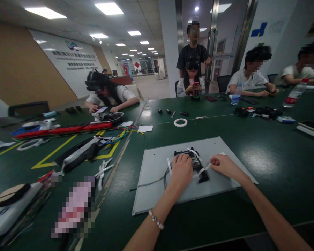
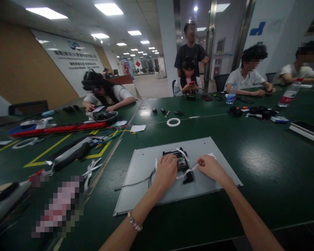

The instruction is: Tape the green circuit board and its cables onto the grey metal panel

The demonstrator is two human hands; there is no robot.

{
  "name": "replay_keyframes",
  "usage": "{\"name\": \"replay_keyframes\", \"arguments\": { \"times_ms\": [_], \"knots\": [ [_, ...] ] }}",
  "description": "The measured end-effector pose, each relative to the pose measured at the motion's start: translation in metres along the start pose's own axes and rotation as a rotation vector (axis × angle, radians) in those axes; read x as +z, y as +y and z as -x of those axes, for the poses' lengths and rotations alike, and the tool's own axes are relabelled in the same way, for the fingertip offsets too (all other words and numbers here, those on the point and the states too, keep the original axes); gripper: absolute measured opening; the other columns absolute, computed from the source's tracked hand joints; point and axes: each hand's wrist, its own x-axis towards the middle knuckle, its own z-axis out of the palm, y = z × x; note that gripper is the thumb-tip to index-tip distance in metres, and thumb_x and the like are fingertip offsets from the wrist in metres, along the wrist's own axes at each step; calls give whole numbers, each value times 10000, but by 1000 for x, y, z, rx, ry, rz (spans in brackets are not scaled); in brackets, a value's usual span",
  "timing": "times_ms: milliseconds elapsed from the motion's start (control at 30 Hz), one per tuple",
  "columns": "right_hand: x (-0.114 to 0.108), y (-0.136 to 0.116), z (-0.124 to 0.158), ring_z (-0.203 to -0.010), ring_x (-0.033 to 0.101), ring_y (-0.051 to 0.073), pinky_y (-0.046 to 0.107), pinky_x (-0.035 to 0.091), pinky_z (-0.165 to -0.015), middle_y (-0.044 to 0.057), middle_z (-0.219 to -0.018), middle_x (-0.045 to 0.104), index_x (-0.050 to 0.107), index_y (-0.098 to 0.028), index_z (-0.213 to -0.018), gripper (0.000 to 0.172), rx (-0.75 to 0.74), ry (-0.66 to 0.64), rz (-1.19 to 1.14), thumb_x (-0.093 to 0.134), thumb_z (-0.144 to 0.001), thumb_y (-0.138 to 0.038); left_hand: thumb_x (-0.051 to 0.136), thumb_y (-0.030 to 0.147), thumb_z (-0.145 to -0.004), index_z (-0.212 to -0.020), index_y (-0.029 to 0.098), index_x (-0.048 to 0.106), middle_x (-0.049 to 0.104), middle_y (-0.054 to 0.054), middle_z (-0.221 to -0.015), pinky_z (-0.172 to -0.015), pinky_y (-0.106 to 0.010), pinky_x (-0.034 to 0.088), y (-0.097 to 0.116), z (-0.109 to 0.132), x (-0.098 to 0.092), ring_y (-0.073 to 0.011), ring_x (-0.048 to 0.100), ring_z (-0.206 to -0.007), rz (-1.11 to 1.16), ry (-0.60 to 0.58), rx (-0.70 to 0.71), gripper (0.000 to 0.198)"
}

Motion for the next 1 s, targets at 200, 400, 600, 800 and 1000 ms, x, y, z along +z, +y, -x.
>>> {"name": "replay_keyframes", "arguments": {
  "times_ms": [200,400,600,800,1000],
  "knots": [
    [3,0,1,-751,601,147,280,446,-730,70,-959,633,651,-170,-879,174,-23,34,32,603,-743,-269,390,129,-901,-1047,156,608,592,-93,-1166,-1029,-436,316,-1,1,2,-240,479,-1145,-9,9,3,263],
    [7,-6,1,-746,626,162,266,447,-700,26,-796,665,604,-194,-861,127,6,37,-74,559,-769,-268,384,135,-906,-1042,162,609,592,-90,-1160,-1031,-447,314,-1,3,3,-242,481,-1143,-17,18,16,265],
    [12,-4,-1,-770,630,164,270,456,-720,37,-821,679,644,-189,-856,143,18,66,-76,562,-757,-251,400,137,-894,-1030,163,613,588,-88,-1164,-1047,-453,296,-2,3,5,-247,474,-1154,-10,7,8,254],
    [10,-1,0,-742,624,165,270,449,-702,33,-776,679,658,-189,-774,119,44,56,-52,569,-759,-267,421,138,-882,-1041,164,611,594,-88,-1164,-1038,-448,300,-5,2,5,-246,484,-1140,-14,13,-24,249],
    [8,0,0,-794,598,171,280,437,-743,56,-858,653,671,-189,-767,141,29,80,13,580,-764,-297,396,129,-892,-1085,164,585,584,-94,-1202,-1032,-432,317,-7,0,6,-231,481,-1169,-10,16,-40,272]
  ]
}}
